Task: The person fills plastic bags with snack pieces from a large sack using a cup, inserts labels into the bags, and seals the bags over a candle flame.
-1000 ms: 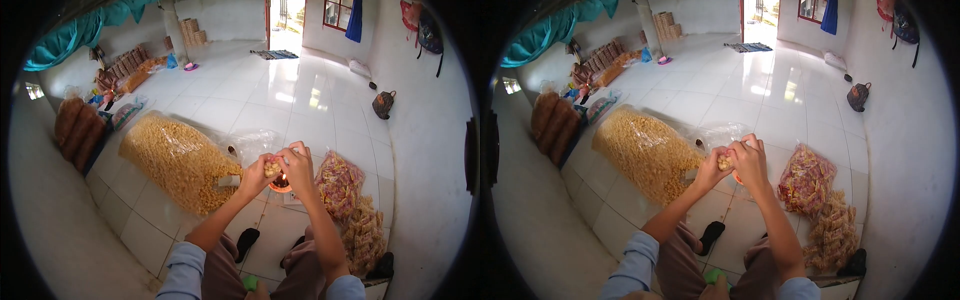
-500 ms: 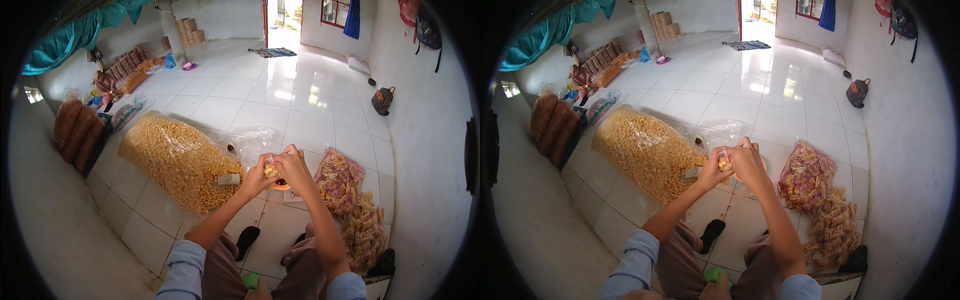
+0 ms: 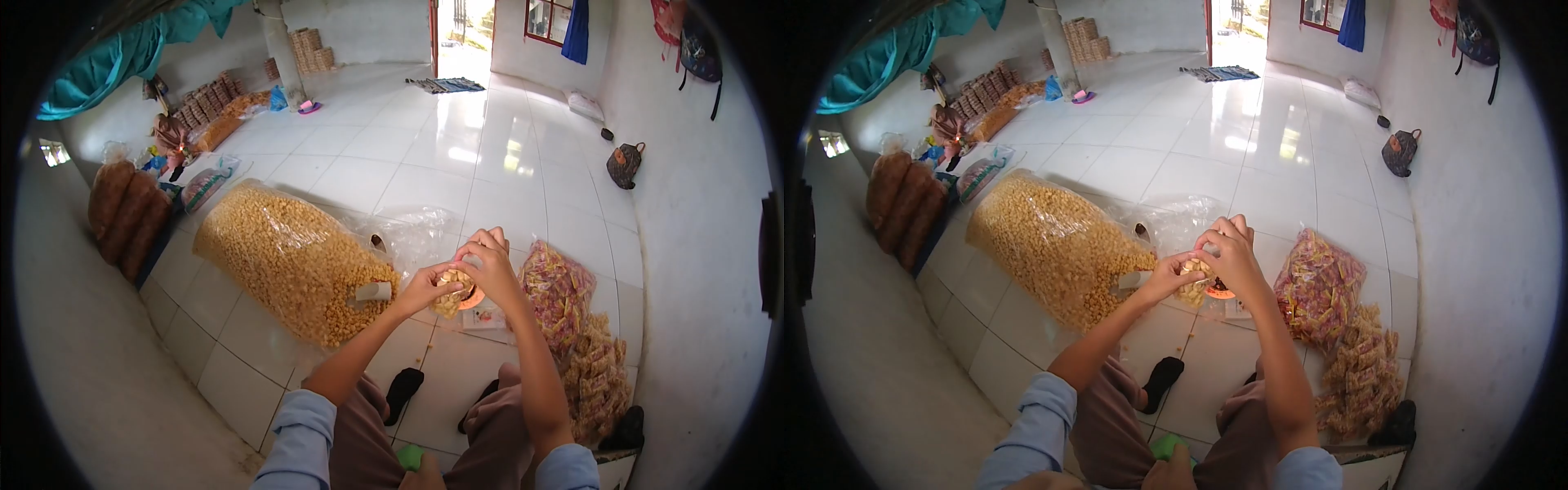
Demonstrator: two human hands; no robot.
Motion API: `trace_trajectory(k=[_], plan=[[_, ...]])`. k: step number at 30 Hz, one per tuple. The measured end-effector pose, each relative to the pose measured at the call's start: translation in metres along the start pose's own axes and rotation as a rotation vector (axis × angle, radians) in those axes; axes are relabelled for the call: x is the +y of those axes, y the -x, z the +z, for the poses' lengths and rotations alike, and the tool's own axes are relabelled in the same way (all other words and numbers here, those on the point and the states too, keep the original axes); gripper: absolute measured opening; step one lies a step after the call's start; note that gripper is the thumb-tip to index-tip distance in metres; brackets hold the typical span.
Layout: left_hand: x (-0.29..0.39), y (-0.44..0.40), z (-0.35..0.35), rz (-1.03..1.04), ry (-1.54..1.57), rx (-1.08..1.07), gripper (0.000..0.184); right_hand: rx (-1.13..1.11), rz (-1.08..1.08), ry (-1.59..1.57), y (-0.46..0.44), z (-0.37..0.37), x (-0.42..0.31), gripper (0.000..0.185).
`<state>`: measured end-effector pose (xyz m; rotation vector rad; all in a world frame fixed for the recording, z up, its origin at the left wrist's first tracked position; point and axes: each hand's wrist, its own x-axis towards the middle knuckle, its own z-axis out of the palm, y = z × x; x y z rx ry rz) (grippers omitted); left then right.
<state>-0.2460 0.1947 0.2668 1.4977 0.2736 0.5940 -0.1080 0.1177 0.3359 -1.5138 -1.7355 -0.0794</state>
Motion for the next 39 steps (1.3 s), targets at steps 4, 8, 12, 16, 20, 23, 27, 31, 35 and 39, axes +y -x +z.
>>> trace_trajectory(k=[4, 8, 12, 16, 20, 23, 27, 31, 35, 39], plan=[[0.001, 0.0, -0.001, -0.072, -0.067, 0.043, 0.028, -0.054, 0.027, -0.098, 0.0, -0.007, 0.001, 0.014], [-0.002, 0.002, -0.004, -0.079, 0.049, -0.003, 0.037, -0.135, 0.108, -0.114, 0.001, -0.012, 0.007, 0.014], [0.002, 0.002, 0.0, -0.086, -0.042, -0.069, 0.036, -0.064, 0.116, -0.212, 0.001, -0.012, 0.0, 0.014], [0.005, 0.0, 0.003, -0.148, 0.054, -0.061, 0.041, -0.065, 0.147, -0.173, 0.004, -0.008, -0.005, 0.013], [0.001, -0.001, 0.007, -0.078, 0.159, -0.068, 0.046, -0.065, 0.051, -0.15, 0.003, -0.005, -0.006, 0.011], [-0.002, -0.002, 0.004, -0.069, 0.031, -0.025, 0.048, -0.096, 0.043, -0.176, 0.003, -0.003, -0.005, 0.011], [0.0, 0.001, 0.003, -0.101, -0.03, -0.011, 0.047, -0.142, 0.043, -0.199, 0.005, 0.002, -0.005, 0.01], [0.0, 0.003, 0.005, -0.074, 0.041, -0.009, 0.043, -0.092, 0.036, -0.283, 0.003, 0.0, -0.01, 0.009], [0.004, 0.005, 0.002, -0.109, 0.109, -0.09, 0.044, -0.111, 0.024, -0.33, 0.003, 0.002, -0.005, 0.009], [-0.003, 0.006, 0.004, 0.024, -0.044, -0.002, 0.05, -0.061, -0.001, -0.125, 0.002, -0.004, -0.007, 0.01]])
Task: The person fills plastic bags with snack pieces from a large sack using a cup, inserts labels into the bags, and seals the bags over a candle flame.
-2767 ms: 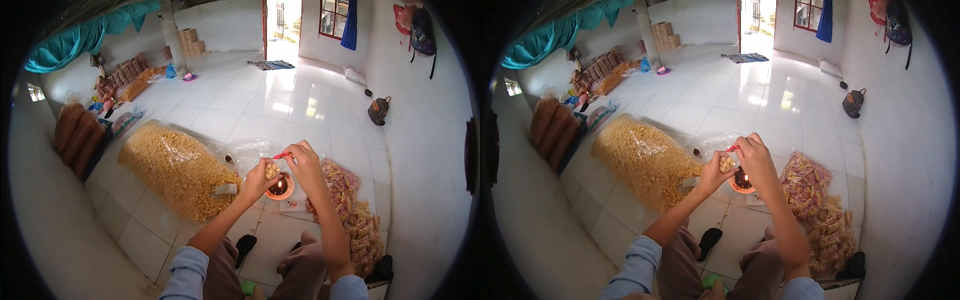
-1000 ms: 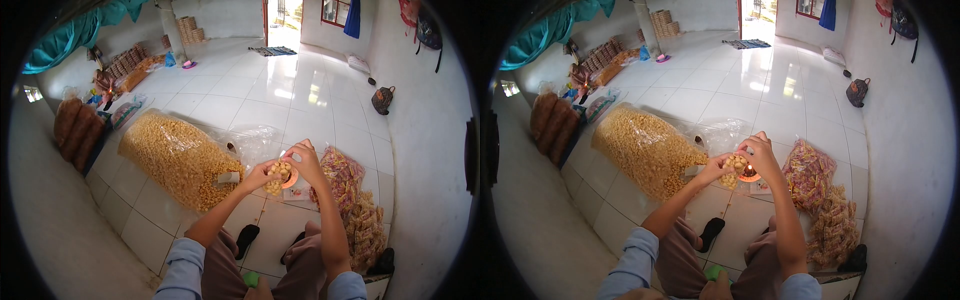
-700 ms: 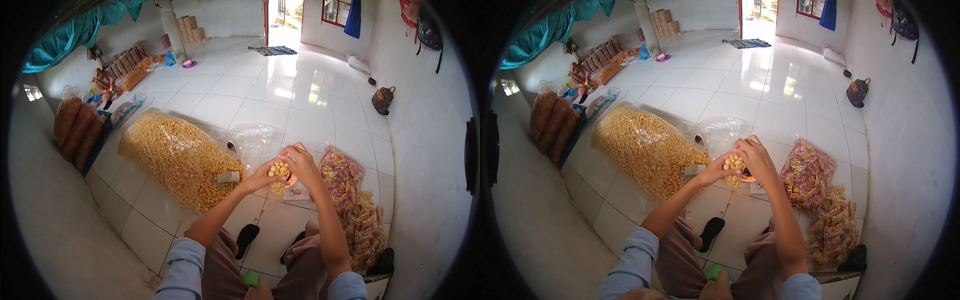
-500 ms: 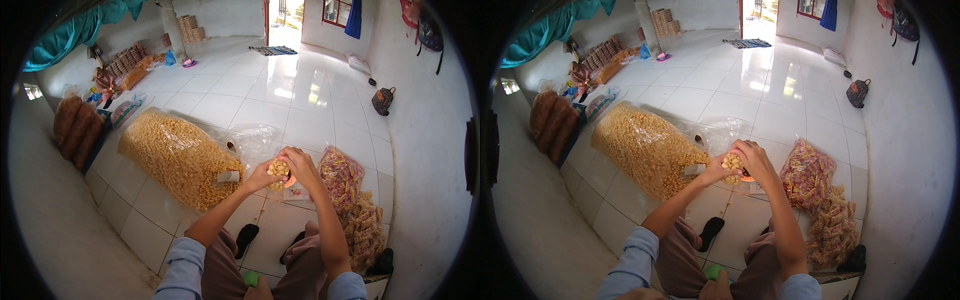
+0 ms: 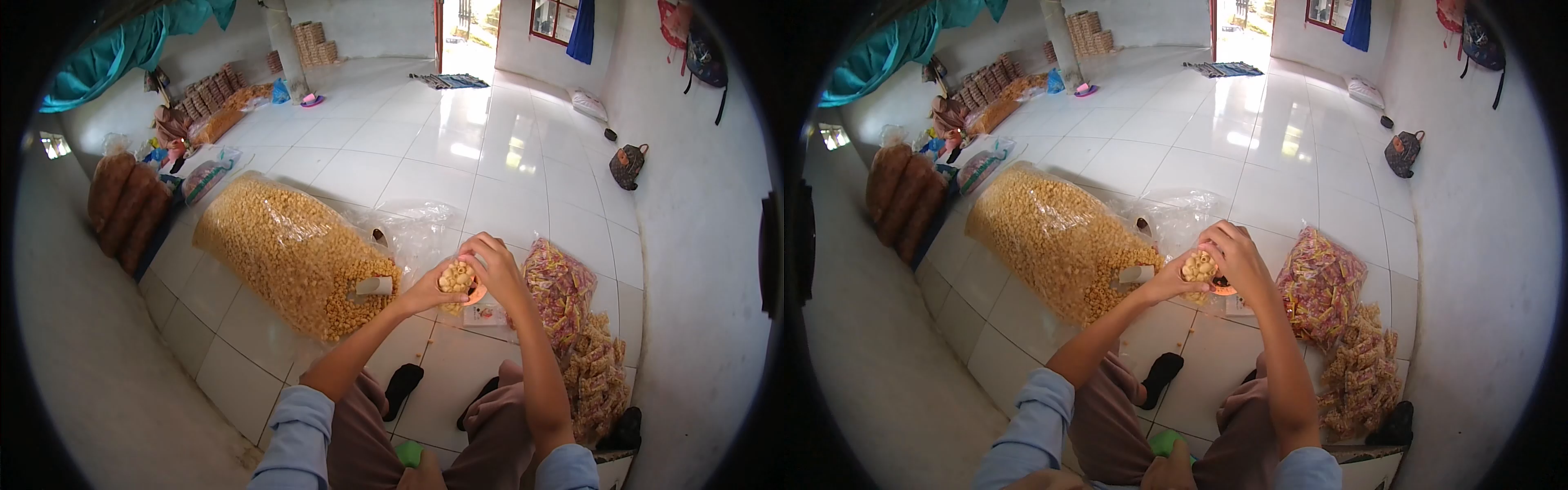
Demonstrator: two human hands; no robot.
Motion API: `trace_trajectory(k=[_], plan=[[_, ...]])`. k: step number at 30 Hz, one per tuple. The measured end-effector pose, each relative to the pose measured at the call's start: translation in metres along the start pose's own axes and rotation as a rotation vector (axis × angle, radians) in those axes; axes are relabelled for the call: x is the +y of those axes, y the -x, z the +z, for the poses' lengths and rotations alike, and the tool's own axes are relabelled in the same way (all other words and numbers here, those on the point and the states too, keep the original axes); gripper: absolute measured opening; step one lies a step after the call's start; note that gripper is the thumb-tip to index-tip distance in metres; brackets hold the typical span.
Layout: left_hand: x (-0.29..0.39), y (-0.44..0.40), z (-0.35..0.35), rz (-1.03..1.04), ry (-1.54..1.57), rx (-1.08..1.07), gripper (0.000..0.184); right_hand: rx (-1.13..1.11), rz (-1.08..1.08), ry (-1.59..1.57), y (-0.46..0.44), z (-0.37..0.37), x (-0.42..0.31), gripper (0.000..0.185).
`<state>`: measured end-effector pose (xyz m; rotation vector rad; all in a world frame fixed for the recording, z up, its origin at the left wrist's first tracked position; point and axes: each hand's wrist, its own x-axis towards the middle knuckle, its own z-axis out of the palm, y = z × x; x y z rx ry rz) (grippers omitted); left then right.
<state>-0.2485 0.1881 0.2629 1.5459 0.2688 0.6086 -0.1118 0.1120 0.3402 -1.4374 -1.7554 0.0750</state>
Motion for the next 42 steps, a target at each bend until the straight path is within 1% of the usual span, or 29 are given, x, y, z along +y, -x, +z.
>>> trace_trajectory(k=[1, 3, 7, 9, 12, 16, 18, 19, 21, 22, 24, 25, 27, 28, 30, 31, 33, 34, 37, 38, 40, 41, 42], plan=[[-0.004, -0.001, -0.003, 0.0, 0.001, 0.0, 0.05, -0.001, 0.0, 0.0, 0.0, -0.002, 0.0, 0.01], [-0.007, -0.002, -0.01, -0.201, 0.019, -0.062, 0.044, 0.004, 0.008, 0.071, 0.0, -0.006, 0.001, 0.009], [-0.001, 0.003, -0.016, -0.18, -0.053, -0.057, 0.04, -0.054, -0.017, 0.051, 0.0, -0.002, 0.005, 0.008], [0.003, 0.005, -0.017, -0.223, -0.058, -0.082, 0.041, -0.024, -0.117, 0.032, -0.001, 0.004, 0.008, 0.007], [0.011, 0.01, -0.013, -0.242, 0.018, -0.072, 0.046, 0.018, -0.158, 0.069, -0.003, 0.009, 0.009, 0.008], [0.017, 0.014, -0.016, -0.224, 0.031, -0.008, 0.051, 0.08, -0.118, 0.035, -0.007, 0.009, 0.004, 0.008], [0.017, 0.014, -0.025, -0.188, -0.218, -0.104, 0.06, 0.017, -0.135, 0.053, -0.008, 0.011, 0.003, 0.009], [0.013, 0.015, -0.027, -0.191, -0.219, -0.096, 0.06, 0.014, -0.139, 0.046, -0.01, 0.014, 0.002, 0.009], [0.013, 0.019, -0.029, -0.022, -0.19, -0.062, 0.065, 0.003, -0.171, 0.003, -0.013, 0.019, -0.001, 0.008], [0.017, 0.021, -0.029, -0.021, -0.193, -0.052, 0.065, -0.002, -0.179, -0.002, -0.017, 0.021, -0.003, 0.008], [0.025, 0.031, -0.028, -0.118, 0.035, -0.008, 0.061, -0.03, -0.211, 0.022, -0.024, 0.023, -0.012, 0.008], [0.023, 0.033, -0.031, -0.12, 0.033, 0.002, 0.061, -0.034, -0.216, 0.014, -0.027, 0.024, -0.016, 0.008], [0.021, 0.034, -0.038, -0.189, 0.161, 0.163, 0.06, -0.032, -0.296, 0.093, -0.033, 0.023, -0.026, 0.007], [0.023, 0.037, -0.041, -0.187, 0.161, 0.167, 0.06, -0.039, -0.296, 0.11, -0.035, 0.021, -0.033, 0.005], [0.027, 0.042, -0.046, -0.092, 0.153, 0.161, 0.06, -0.029, -0.346, 0.139, -0.04, 0.018, -0.048, 0.006], [0.028, 0.044, -0.046, -0.085, 0.157, 0.163, 0.06, -0.018, -0.39, 0.166, -0.042, 0.016, -0.055, 0.007], [0.029, 0.047, -0.047, 0.099, 0.13, 0.186, 0.058, 0.004, -0.436, 0.226, -0.046, 0.016, -0.063, 0.008], [0.028, 0.049, -0.047, 0.108, 0.135, 0.19, 0.058, 0.026, -0.475, 0.28, -0.047, 0.014, -0.067, 0.009], [0.026, 0.051, -0.05, 0.123, 0.166, 0.157, 0.057, -0.025, -0.494, 0.302, -0.05, 0.018, -0.071, 0.01], [0.026, 0.049, -0.05, 0.098, 0.149, 0.163, 0.057, -0.032, -0.503, 0.303, -0.054, 0.02, -0.069, 0.01], [0.02, 0.052, -0.052, 0.057, 0.142, 0.174, 0.057, -0.072, -0.531, 0.199, -0.056, 0.03, -0.062, 0.008], [0.018, 0.05, -0.058, 0.01, 0.128, 0.151, 0.057, -0.076, -0.536, 0.199, -0.058, 0.035, -0.059, 0.008], [0.014, 0.047, -0.064, -0.039, 0.119, 0.13, 0.057, -0.104, -0.492, 0.145, -0.06, 0.039, -0.055, 0.006]])
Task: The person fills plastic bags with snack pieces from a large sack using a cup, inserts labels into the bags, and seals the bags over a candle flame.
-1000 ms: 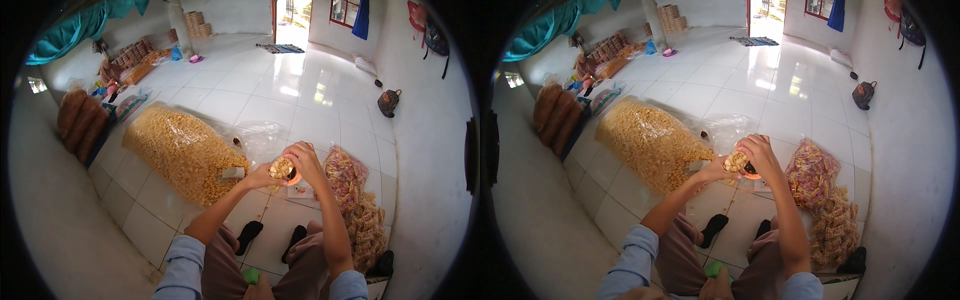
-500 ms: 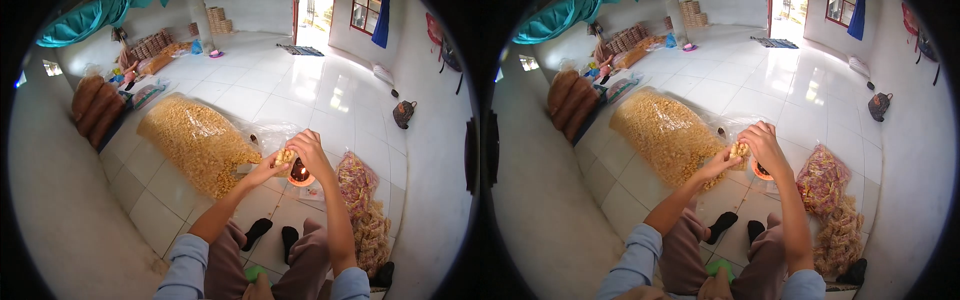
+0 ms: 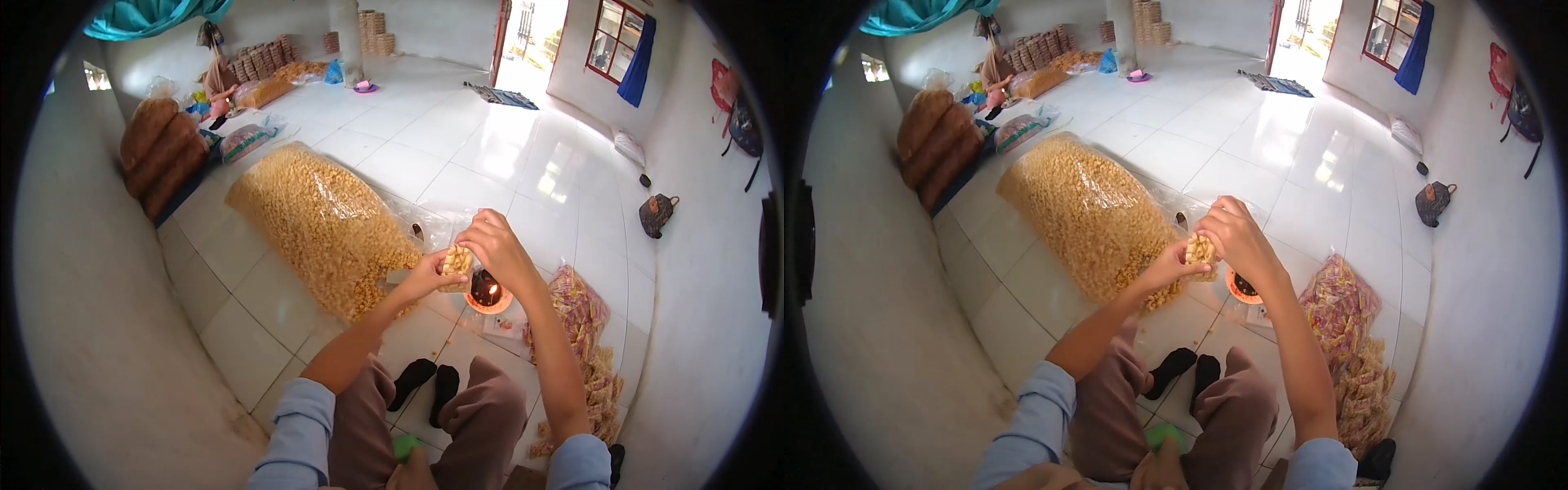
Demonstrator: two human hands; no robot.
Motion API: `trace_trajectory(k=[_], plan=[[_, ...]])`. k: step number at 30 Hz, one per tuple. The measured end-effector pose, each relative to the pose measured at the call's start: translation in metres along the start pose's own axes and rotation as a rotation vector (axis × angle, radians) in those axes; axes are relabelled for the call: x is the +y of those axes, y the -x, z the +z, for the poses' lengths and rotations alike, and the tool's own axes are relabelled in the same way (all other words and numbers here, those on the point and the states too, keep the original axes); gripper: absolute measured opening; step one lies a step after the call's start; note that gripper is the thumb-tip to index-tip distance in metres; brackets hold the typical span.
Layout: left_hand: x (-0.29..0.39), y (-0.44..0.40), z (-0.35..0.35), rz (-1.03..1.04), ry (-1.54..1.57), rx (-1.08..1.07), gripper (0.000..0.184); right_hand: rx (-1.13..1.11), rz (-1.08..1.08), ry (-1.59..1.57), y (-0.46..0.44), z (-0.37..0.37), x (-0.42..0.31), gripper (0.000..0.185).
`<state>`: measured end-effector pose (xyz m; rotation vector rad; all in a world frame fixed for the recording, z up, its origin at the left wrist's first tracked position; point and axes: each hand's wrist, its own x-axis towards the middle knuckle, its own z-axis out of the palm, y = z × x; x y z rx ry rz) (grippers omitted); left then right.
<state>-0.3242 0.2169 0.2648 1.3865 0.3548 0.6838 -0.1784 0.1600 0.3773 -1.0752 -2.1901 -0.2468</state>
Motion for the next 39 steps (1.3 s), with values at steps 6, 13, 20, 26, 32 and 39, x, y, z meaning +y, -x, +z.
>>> trace_trajectory(k=[6, 13, 20, 26, 32, 39], plan=[[-0.033, 0.0, -0.033, 0.047, -0.055, 0.097, 0.058, -0.095, 0.049, -0.065, 0.0, 0.057, 0.028, 0.007], [-0.153, 0.022, -0.075, 0.164, -0.593, 0.589, 0.065, -0.224, 0.019, -0.211, 0.016, 0.181, 0.061, 0.008], [-0.238, 0.057, -0.106, -0.261, -0.32, 0.871, 0.05, -0.271, 0.567, -0.579, 0.071, 0.31, 0.138, 0.027], [-0.259, 0.07, -0.123, -0.21, -0.508, 1.029, 0.047, -0.452, 0.479, -0.26, 0.142, 0.408, 0.146, 0.062], [-0.253, 0.08, -0.136, -0.274, -0.401, 1.06, 0.046, -0.324, 0.4, 0.133, 0.105, 0.382, 0.16, 0.061], [-0.234, 0.083, -0.132, -0.353, -0.532, 1.118, 0.043, -0.359, 0.268, -0.031, 0.108, 0.423, 0.147, 0.05]])
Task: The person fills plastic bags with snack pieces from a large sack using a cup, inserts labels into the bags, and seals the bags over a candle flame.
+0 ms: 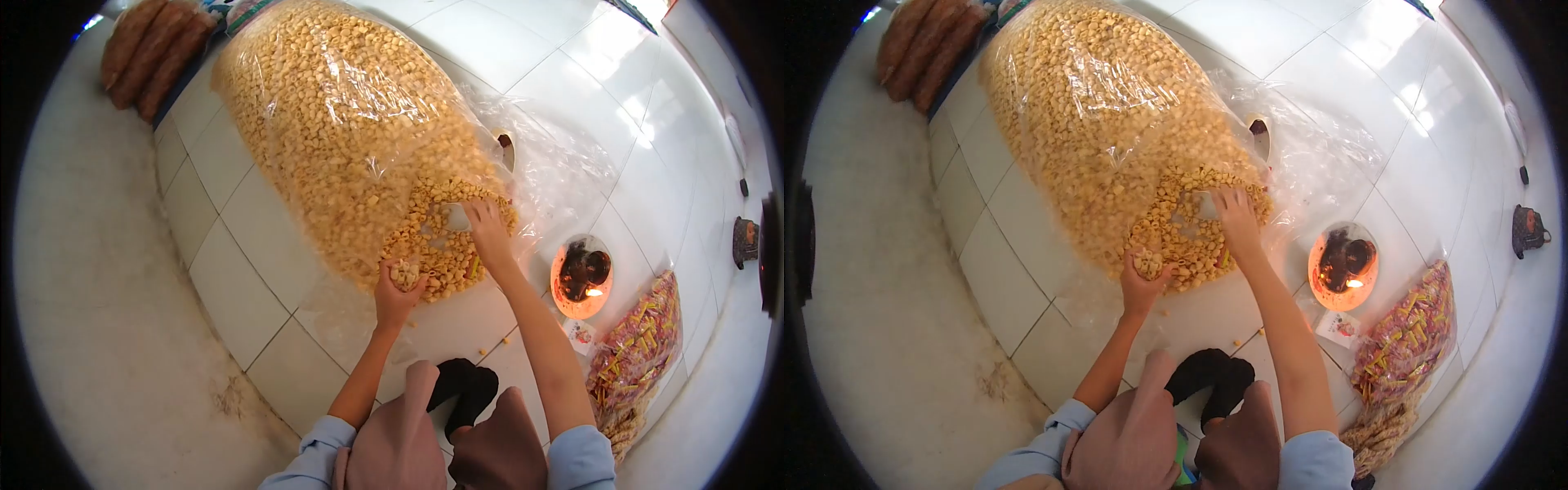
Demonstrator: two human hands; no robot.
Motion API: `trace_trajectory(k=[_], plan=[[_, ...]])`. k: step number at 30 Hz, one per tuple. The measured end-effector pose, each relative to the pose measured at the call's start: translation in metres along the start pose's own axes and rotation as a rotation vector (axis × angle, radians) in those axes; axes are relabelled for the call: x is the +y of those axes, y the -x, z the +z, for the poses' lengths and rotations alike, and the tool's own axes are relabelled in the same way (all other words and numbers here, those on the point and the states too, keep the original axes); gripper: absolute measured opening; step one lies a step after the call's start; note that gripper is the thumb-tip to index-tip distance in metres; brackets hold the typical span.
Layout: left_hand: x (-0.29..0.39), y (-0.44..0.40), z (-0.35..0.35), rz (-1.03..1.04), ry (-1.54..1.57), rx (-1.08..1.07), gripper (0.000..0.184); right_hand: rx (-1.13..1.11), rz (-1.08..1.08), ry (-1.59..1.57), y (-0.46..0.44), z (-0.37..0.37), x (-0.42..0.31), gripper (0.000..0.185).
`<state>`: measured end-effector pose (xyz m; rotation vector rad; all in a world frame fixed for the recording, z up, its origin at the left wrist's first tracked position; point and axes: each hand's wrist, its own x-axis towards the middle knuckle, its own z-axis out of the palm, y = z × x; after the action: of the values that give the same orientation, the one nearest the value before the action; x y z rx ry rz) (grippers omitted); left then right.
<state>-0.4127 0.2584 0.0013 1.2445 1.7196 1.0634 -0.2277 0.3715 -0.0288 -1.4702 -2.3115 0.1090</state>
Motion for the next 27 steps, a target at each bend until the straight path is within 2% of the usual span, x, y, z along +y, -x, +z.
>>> trace_trajectory(k=[3, 5, 6, 8, 9, 11, 16, 24, 26, 27], plan=[[-0.012, 0.001, 0.001, -0.043, 0.084, -0.005, 0.043, 0.019, 0.03, -0.08, 0.003, 0.001, -0.013, 0.052], [-0.018, 0.003, 0.002, -0.025, 0.06, 0.007, 0.043, -0.031, 0.065, -0.302, 0.009, -0.005, -0.01, 0.057], [-0.02, 0.002, 0.001, -0.002, 0.033, 0.028, 0.042, -0.03, 0.064, -0.3, 0.013, -0.002, -0.007, 0.057], [-0.02, 0.002, -0.001, -0.018, 0.036, 0.015, 0.042, -0.116, -0.099, -0.259, 0.023, 0.013, 0.001, 0.07], [-0.021, 0.003, 0.0, -0.037, 0.037, -0.002, 0.042, -0.118, -0.097, -0.259, 0.022, 0.01, -0.003, 0.07], [-0.017, 0.003, 0.0, -0.018, 0.018, 0.006, 0.043, -0.208, -0.14, -0.473, 0.018, 0.002, -0.018, 0.064], [-0.014, 0.001, 0.0, 0.033, 0.023, 0.034, 0.046, -0.215, -0.101, -0.55, 0.01, 0.001, -0.019, 0.064], [0.006, -0.019, 0.017, 0.117, -0.063, -0.033, 0.048, -0.176, -0.05, -0.463, -0.021, -0.128, -0.003, 0.062], [0.003, -0.024, 0.023, 0.154, -0.077, -0.036, 0.048, -0.139, -0.181, -0.306, -0.03, -0.154, -0.014, 0.061], [0.005, -0.026, 0.025, 0.191, -0.097, -0.038, 0.049, -0.14, -0.182, -0.303, -0.032, -0.16, -0.018, 0.061]])
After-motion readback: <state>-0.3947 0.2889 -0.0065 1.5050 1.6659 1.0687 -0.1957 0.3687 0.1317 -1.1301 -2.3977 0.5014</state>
